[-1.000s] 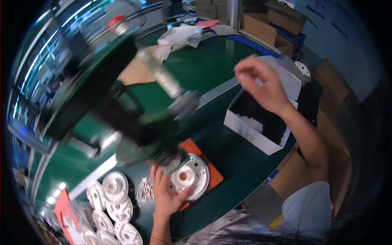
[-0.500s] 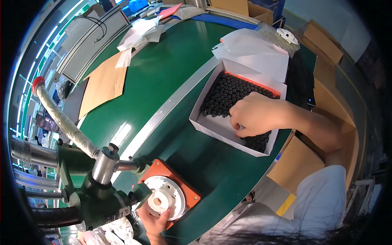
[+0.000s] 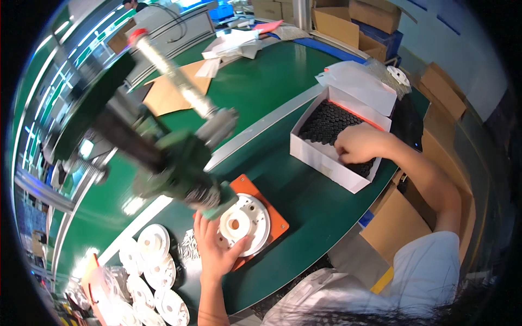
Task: Manually assemble components into a circular light fixture housing using a press and then pack them into a box.
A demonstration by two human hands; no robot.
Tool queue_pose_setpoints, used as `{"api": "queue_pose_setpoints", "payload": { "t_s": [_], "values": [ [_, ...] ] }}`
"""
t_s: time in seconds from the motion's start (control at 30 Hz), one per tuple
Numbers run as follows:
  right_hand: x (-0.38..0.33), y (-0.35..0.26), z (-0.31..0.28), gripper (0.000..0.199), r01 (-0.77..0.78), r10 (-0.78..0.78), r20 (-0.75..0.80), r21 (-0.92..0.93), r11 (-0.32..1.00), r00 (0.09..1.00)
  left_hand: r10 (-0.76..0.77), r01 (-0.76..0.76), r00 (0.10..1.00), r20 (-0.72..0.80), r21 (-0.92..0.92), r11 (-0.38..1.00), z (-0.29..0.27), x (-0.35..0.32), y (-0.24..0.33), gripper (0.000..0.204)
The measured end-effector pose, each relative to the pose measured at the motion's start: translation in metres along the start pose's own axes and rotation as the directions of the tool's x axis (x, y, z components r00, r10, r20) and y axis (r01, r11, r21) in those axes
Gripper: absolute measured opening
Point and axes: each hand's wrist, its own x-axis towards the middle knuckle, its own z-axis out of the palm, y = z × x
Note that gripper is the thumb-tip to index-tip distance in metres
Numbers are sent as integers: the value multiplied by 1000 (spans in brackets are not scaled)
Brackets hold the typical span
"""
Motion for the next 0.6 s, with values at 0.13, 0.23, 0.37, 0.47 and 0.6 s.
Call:
{"api": "queue_pose_setpoints", "payload": {
  "t_s": [0.13,0.23,0.37,0.47,0.6],
  "values": [
    [-16,6,-15,21,128,42,-411,376,918,911,66,-58,994,-91,89,994,5,1,-8,64],
    [-32,-25,-28,16,99,198,-432,574,813,880,47,-44,993,-109,30,999,3,2,-5,62],
    [-42,-89,-35,17,193,96,-375,660,726,922,46,-49,993,-106,-29,998,-12,-4,-1,61],
    [-39,-115,-13,17,434,-99,-456,725,535,884,64,-71,995,-70,-89,994,-24,-18,2,62],
    [-37,-164,17,20,458,-223,-403,826,329,887,142,-140,981,-131,24,990,-58,-73,12,59]
  ]
}}
